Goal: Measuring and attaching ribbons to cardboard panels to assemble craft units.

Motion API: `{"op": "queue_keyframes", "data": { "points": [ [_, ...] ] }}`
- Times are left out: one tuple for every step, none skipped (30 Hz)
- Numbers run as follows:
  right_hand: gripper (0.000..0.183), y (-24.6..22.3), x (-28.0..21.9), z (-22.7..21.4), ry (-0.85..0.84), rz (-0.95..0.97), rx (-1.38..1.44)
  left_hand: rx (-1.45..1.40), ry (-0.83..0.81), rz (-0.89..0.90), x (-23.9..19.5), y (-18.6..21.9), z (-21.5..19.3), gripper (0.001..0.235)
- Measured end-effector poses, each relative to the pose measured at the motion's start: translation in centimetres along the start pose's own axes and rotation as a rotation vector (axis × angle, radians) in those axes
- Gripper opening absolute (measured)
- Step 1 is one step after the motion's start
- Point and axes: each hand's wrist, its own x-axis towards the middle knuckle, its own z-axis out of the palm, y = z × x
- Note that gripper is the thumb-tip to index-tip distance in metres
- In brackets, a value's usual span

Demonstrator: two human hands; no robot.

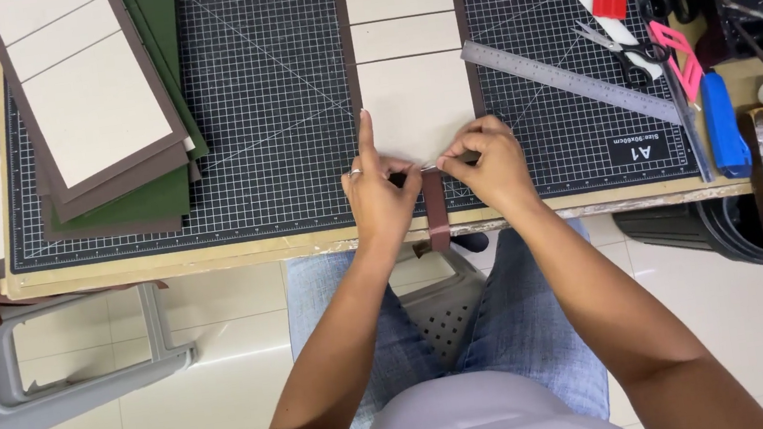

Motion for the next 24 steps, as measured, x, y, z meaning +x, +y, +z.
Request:
{"op": "queue_keyframes", "data": {
  "points": [
    [0.008,0.2,0.1,0.1,0.000,0.000,0.000,0.000,0.000,0.000,0.1,-0.2,0.2,0.101],
    [0.008,0.3,0.1,0.1,0.009,-0.007,0.006,0.002,-0.002,0.004,0.1,-0.4,0.3,0.103],
    [0.009,0.4,0.1,0.2,0.016,-0.014,0.011,0.004,-0.004,0.007,0.1,-0.6,0.4,0.105],
    [0.009,0.3,0.1,0.3,0.015,-0.014,0.012,0.005,-0.004,0.005,0.1,-0.6,0.5,0.105],
    [0.008,0.3,0.1,0.3,0.020,-0.010,0.004,0.021,-0.001,0.016,0.1,-0.6,0.5,0.105],
    [0.008,0.2,0.1,0.4,0.025,-0.007,-0.003,0.037,0.002,0.026,0.1,-0.6,0.6,0.105],
    [0.008,-0.1,0.0,0.3,0.025,-0.005,-0.003,0.037,0.001,0.026,0.2,-0.6,0.6,0.105],
    [0.008,-0.3,-0.1,0.2,0.029,-0.002,0.000,0.044,0.006,0.031,0.2,-0.5,0.7,0.107],
    [0.008,-0.6,-0.2,0.1,0.033,0.001,0.003,0.052,0.010,0.036,0.2,-0.5,0.7,0.108],
    [0.008,-0.6,-0.2,0.2,0.032,0.002,0.003,0.052,0.010,0.035,0.2,-0.4,0.6,0.108],
    [0.008,-0.5,-0.2,0.2,0.034,0.002,0.001,0.064,0.008,0.043,0.3,-0.4,0.6,0.108],
    [0.007,-0.5,-0.2,0.3,0.035,0.002,-0.002,0.077,0.005,0.050,0.4,-0.3,0.5,0.109],
    [0.007,-0.5,-0.2,0.3,0.035,0.003,-0.001,0.077,0.004,0.049,0.4,-0.5,0.6,0.109],
    [0.007,-0.5,-0.3,0.3,0.038,0.005,0.001,0.098,-0.002,0.056,0.5,-0.8,0.8,0.109],
    [0.008,-0.5,-0.2,0.3,0.044,0.006,0.003,0.118,-0.008,0.064,0.6,-1.0,1.0,0.110],
    [0.008,-0.6,-0.2,0.3,0.044,0.006,0.003,0.118,-0.009,0.065,0.6,-1.1,1.1,0.110],
    [0.008,-0.6,-0.2,0.4,0.046,0.001,0.004,0.138,-0.006,0.078,0.6,-1.1,1.2,0.110],
    [0.008,-0.6,-0.2,0.4,0.047,-0.004,0.005,0.157,-0.004,0.091,0.6,-1.2,1.3,0.110],
    [0.008,-0.6,-0.2,0.4,0.048,-0.004,0.005,0.157,-0.004,0.092,0.6,-1.1,1.4,0.110],
    [0.007,-0.6,-0.2,0.4,0.050,-0.005,-0.003,0.180,0.002,0.108,0.6,-1.1,1.4,0.109],
    [0.007,-0.6,-0.4,0.4,0.051,-0.004,-0.010,0.204,0.006,0.123,0.5,-1.1,1.5,0.108],
    [0.007,-0.8,-0.4,0.4,0.050,-0.003,-0.009,0.204,0.005,0.121,0.4,-1.1,1.5,0.108],
    [0.007,-0.9,-0.4,0.4,0.054,-0.004,-0.008,0.221,0.008,0.136,0.4,-1.2,1.6,0.108],
    [0.007,-1.1,-0.4,0.3,0.058,-0.005,-0.007,0.239,0.011,0.151,0.4,-1.2,1.8,0.107]
  ]
}}
